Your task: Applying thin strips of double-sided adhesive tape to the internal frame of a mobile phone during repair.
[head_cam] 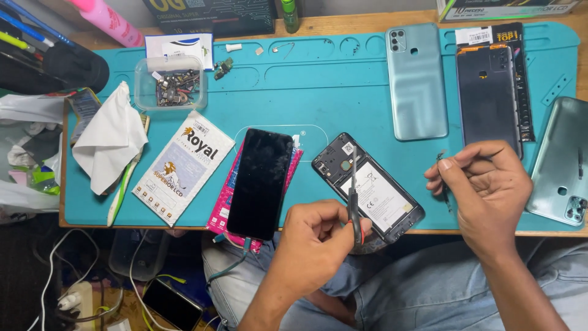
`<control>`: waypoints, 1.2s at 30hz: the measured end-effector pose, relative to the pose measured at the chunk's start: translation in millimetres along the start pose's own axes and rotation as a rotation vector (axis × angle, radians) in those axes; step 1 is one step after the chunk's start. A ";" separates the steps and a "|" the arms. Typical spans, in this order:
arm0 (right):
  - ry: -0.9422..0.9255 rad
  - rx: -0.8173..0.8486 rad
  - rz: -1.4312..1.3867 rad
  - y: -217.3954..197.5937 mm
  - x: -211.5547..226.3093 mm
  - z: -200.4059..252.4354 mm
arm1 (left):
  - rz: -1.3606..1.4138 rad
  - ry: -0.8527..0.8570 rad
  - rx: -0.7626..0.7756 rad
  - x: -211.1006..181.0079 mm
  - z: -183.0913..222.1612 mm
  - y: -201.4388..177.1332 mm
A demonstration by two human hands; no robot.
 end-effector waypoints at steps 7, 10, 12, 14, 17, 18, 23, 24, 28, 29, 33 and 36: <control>0.018 -0.005 0.008 -2.3 -1.5 -3.9 | -0.114 0.153 -0.040 -27.1 -5.8 4.6; 0.024 -0.005 0.006 -2.6 -1.7 -6.0 | -0.193 0.163 -0.069 -22.4 -9.7 4.2; 0.059 -0.002 -0.042 -2.4 -5.6 -7.0 | -0.217 0.279 -0.077 -30.4 -10.8 7.8; 0.062 -0.002 -0.050 -3.1 -5.7 -8.9 | -0.268 0.243 -0.068 -31.7 -11.6 12.4; 0.071 0.015 -0.059 -3.6 -6.5 -9.7 | -0.337 0.265 -0.088 -31.0 -14.5 18.8; 0.076 0.031 -0.060 -2.4 -6.7 -10.2 | -0.355 0.323 -0.118 -34.5 -15.3 19.9; 0.072 0.035 -0.057 -2.4 -6.0 -11.4 | -0.330 0.196 -0.121 -42.6 -21.1 32.8; 0.070 0.037 -0.047 -1.4 -5.0 -11.7 | -0.304 0.100 -0.120 -39.2 -22.5 34.1; 0.091 0.049 -0.049 -0.4 2.4 -13.7 | -0.251 0.019 -0.134 -42.3 -24.9 42.4; 0.131 0.036 -0.057 -1.6 2.4 -14.5 | -0.166 -0.006 -0.128 -43.3 -24.8 44.2; 0.132 0.013 -0.090 -2.3 29.5 -15.0 | 0.022 -0.011 -0.091 -45.4 -24.7 51.1; 0.190 0.031 -0.029 1.8 53.3 -14.2 | 0.046 -0.003 -0.100 -48.8 -21.9 54.4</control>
Point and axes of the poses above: each hand's wrist, its own z-axis away from the middle knuckle, its own y-axis out of the palm, x = y × z, the point moved 9 cm from there along -z, towards the middle knuckle, and after that the axes turned 11 degrees about -x, right-handed, at the moved point
